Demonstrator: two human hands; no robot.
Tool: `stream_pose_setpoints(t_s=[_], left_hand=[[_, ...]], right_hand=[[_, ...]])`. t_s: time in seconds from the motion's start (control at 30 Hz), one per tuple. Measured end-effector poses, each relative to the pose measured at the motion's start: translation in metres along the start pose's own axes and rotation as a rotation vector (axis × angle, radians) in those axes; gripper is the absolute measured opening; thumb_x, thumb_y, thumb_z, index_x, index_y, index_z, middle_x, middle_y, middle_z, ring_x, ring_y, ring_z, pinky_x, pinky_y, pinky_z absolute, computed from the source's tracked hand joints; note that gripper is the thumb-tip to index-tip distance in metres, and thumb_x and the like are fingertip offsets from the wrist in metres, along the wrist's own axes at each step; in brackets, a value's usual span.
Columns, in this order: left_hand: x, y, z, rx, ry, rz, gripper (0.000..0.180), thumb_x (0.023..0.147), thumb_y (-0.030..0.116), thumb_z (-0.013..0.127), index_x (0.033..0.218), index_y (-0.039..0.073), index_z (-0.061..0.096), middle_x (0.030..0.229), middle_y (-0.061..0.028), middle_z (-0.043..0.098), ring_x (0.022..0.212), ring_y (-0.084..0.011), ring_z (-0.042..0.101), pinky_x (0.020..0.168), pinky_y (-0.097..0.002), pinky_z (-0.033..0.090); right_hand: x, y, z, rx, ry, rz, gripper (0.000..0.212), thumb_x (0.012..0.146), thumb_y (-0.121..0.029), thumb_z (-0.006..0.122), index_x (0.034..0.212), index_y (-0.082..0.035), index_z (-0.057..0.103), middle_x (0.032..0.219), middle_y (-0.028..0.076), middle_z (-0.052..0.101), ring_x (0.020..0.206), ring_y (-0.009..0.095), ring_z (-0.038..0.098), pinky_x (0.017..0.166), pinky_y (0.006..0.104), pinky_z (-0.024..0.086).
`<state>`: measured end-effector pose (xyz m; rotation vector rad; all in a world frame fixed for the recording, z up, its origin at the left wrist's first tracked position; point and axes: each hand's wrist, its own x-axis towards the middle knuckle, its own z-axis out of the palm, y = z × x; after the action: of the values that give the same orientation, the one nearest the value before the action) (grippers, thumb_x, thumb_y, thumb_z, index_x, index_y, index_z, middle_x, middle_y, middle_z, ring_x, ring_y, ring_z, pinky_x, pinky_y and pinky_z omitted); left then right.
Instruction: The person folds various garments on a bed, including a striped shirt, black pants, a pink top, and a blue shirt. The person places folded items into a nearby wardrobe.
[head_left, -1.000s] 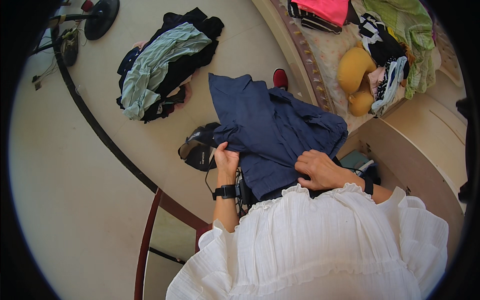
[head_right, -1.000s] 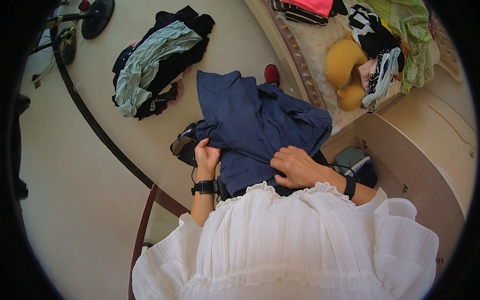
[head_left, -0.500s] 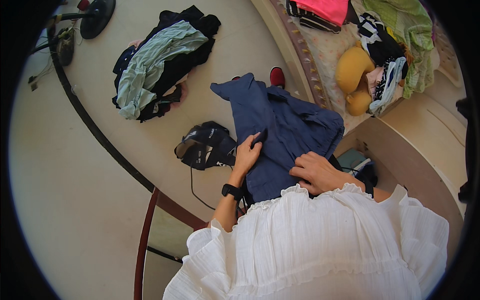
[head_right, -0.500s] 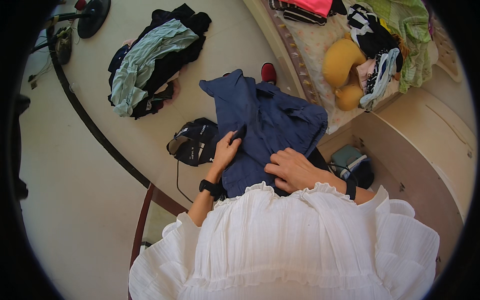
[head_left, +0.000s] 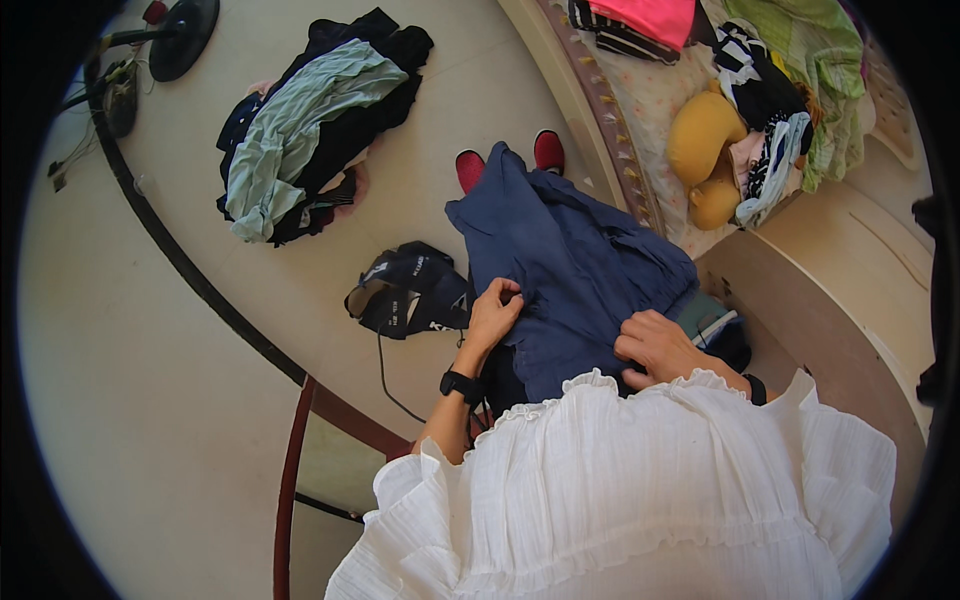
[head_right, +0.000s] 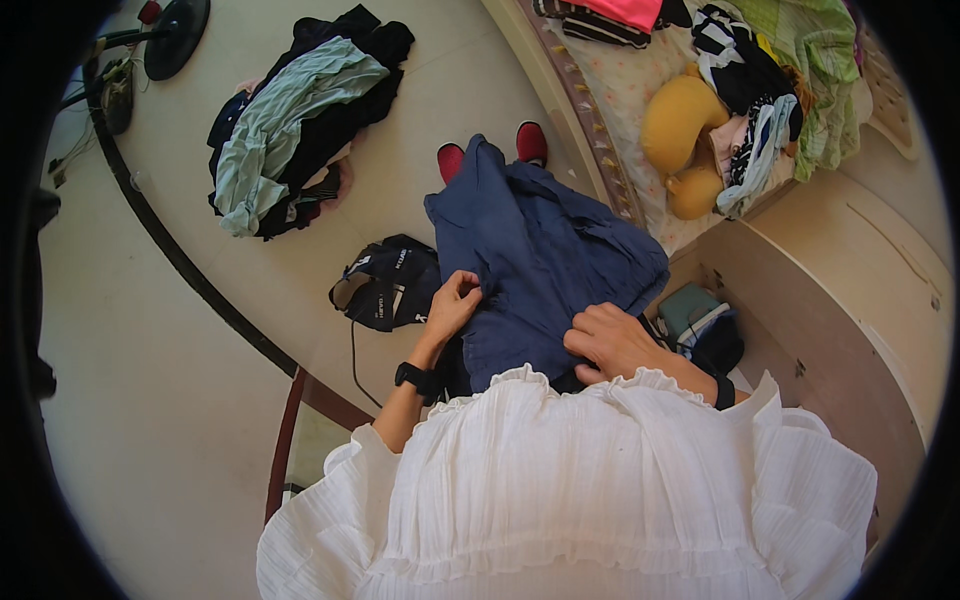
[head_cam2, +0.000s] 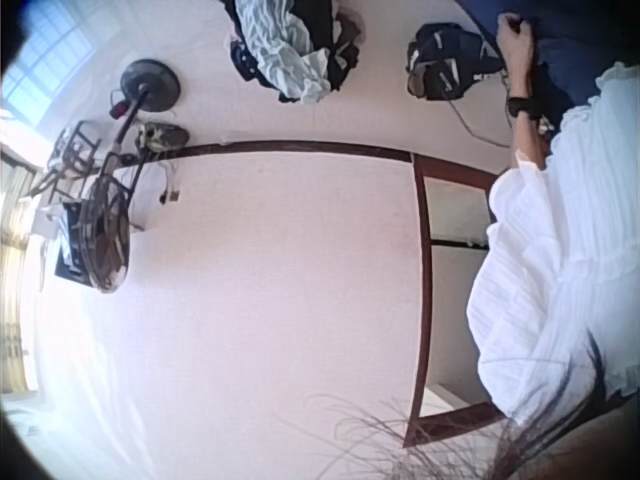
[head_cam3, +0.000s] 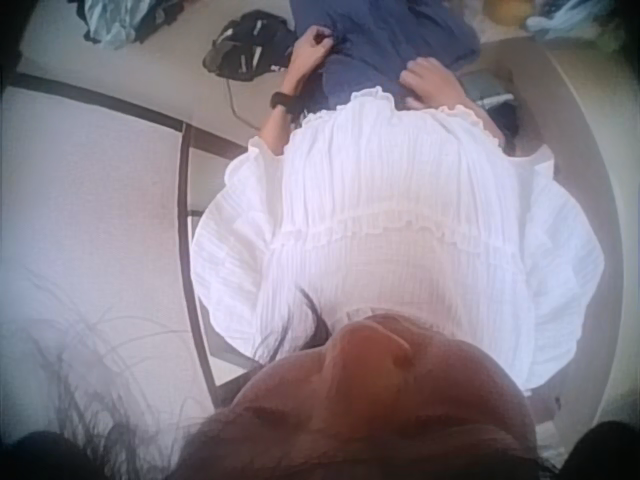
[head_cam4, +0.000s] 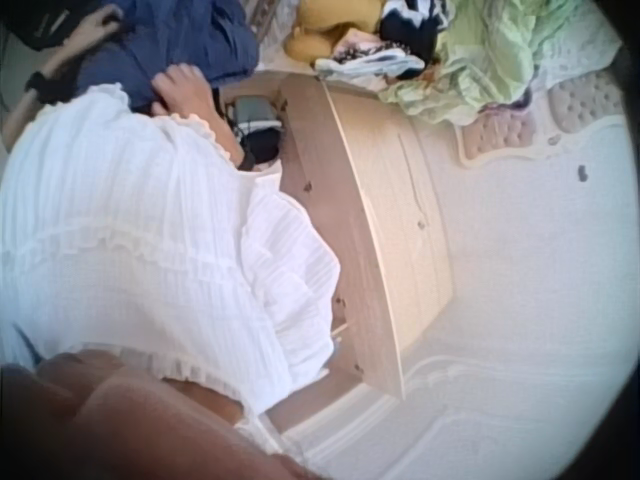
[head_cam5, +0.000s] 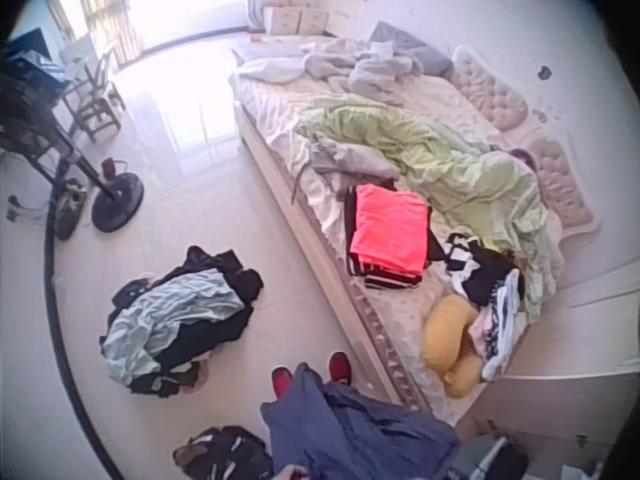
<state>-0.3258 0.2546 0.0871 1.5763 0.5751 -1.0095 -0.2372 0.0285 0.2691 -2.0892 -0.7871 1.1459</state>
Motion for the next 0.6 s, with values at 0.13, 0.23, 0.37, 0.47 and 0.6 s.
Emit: stream_pose_setpoints(t_s=[0.13,0.23,0.37,0.47,0.6], left_hand=[[0.006,-0.013,-0.004,-0.270,-0.031,-0.002,0.045,0.079,0.010,0.055,0.123,0.003,0.047,0.108,-0.0160,0.060,0.097,-0.0230,0.060,0.082,-0.0312,0.046],[0.008,-0.015,-0.006,-0.462,-0.073,-0.065,0.053,0.080,0.008,0.058,0.130,0.004,0.041,0.115,-0.0153,0.056,0.100,-0.0197,0.057,0.083,-0.0297,0.047],[0.010,-0.013,-0.005,-0.454,-0.141,-0.055,0.059,0.079,0.010,0.065,0.132,0.004,0.041,0.112,-0.0127,0.056,0.096,-0.0167,0.057,0.083,-0.0278,0.047],[0.016,-0.013,-0.004,-0.375,-0.184,-0.042,0.051,0.078,0.014,0.069,0.123,0.002,0.050,0.105,-0.0100,0.059,0.091,-0.0150,0.058,0.079,-0.0255,0.047],[0.018,-0.015,-0.004,-0.254,-0.210,-0.030,0.036,0.076,0.016,0.068,0.107,0.002,0.060,0.097,-0.0078,0.062,0.088,-0.0134,0.058,0.076,-0.0270,0.047]], right_hand=[[0.000,0.001,0.001,0.080,-0.005,0.067,0.025,0.059,-0.004,0.063,0.081,-0.006,0.052,0.076,0.009,0.048,0.076,0.026,0.048,0.069,0.0358,0.039],[0.002,0.001,0.002,0.079,0.042,0.048,0.030,0.059,-0.005,0.062,0.089,-0.006,0.059,0.078,0.010,0.051,0.078,0.026,0.049,0.072,0.0353,0.040],[0.003,0.000,0.002,-0.010,-0.027,-0.002,0.034,0.061,-0.007,0.062,0.095,-0.005,0.063,0.079,0.010,0.052,0.079,0.026,0.050,0.073,0.0352,0.040],[0.003,0.000,0.001,-0.016,-0.038,0.013,0.029,0.062,-0.007,0.062,0.091,-0.004,0.064,0.079,0.011,0.051,0.079,0.025,0.050,0.072,0.0353,0.041],[0.002,-0.002,0.001,-0.009,-0.004,0.003,0.026,0.061,-0.004,0.062,0.087,-0.003,0.064,0.079,0.010,0.051,0.077,0.025,0.050,0.072,0.0351,0.042]])
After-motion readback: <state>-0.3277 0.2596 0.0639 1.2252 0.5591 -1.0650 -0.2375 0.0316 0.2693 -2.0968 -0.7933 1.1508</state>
